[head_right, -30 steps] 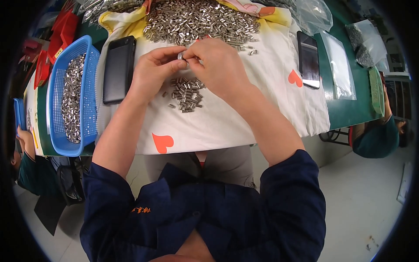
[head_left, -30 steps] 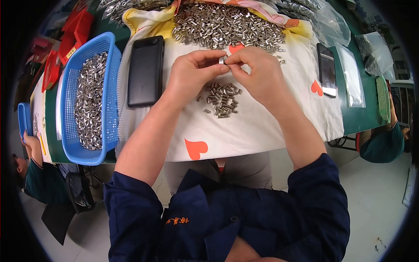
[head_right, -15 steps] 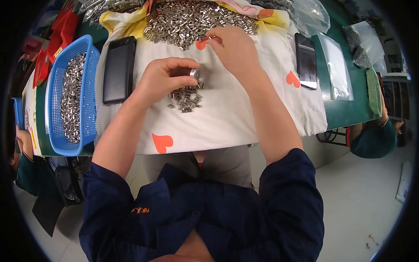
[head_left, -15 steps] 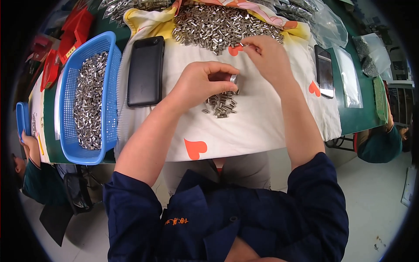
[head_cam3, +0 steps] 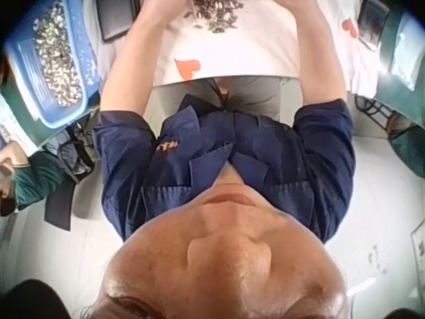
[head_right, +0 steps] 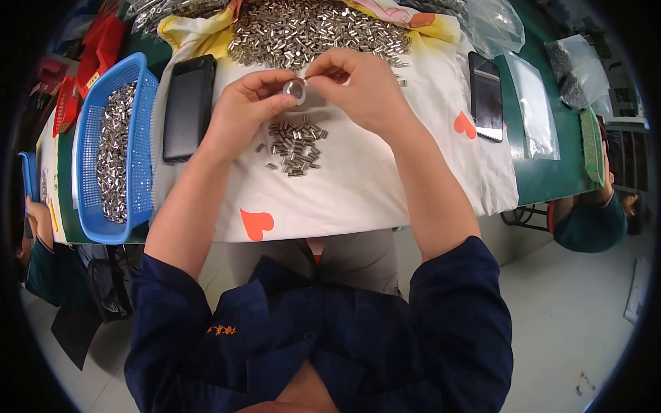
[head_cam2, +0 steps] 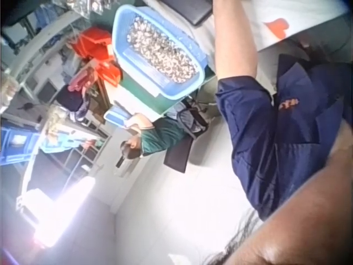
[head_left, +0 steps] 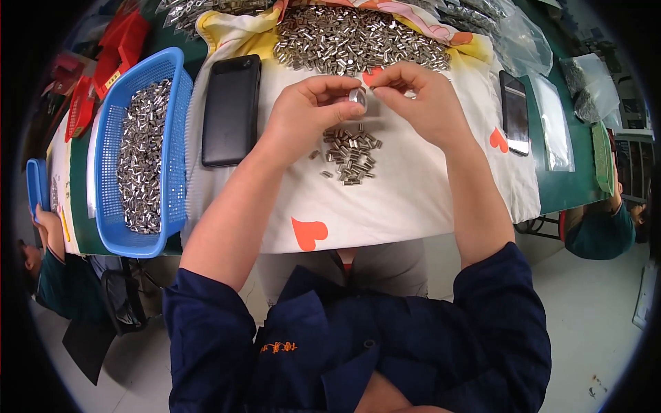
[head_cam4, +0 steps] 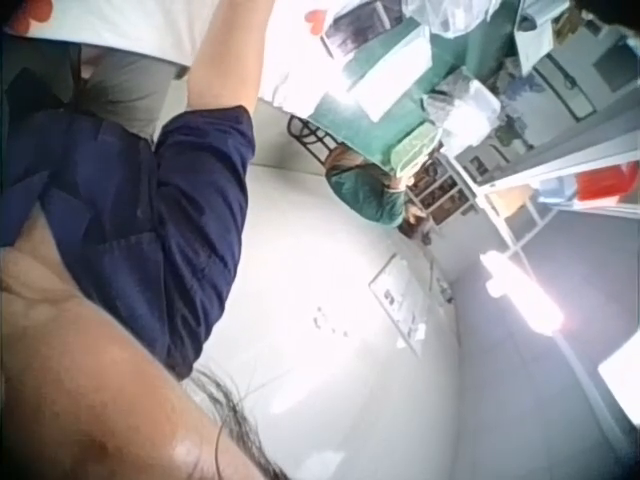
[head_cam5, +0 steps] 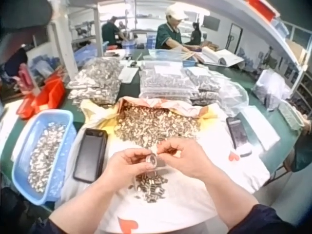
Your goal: Assembling small metal pins and components into a circular metal base component at a factory workbench.
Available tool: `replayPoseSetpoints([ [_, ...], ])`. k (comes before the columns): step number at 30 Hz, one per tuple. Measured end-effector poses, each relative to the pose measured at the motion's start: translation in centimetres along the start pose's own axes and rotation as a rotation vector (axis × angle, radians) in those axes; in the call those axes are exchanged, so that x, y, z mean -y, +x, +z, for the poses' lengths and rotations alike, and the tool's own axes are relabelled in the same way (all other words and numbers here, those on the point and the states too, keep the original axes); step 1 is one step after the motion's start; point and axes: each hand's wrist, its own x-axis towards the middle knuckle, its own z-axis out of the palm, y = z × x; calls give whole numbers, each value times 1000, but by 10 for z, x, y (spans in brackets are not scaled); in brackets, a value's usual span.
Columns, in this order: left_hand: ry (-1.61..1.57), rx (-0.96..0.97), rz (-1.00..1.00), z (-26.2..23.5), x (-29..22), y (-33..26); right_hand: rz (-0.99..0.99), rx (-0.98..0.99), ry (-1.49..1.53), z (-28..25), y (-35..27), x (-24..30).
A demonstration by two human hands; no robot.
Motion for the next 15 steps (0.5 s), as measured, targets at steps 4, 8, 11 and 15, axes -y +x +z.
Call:
replayPoseSetpoints([
  [4,-44,-11,6,-3,1,1,-61,59,113,4,-5,4],
  [8,15,-22,12,-2,2,2,-211,-41,-167,8,-9,6],
  [11,93,-45,1,0,1,0,-320,-113,-301,16,-10,5],
  [15,7,-20,20,0,0,0,-176,-38,-94,6,-8,1],
])
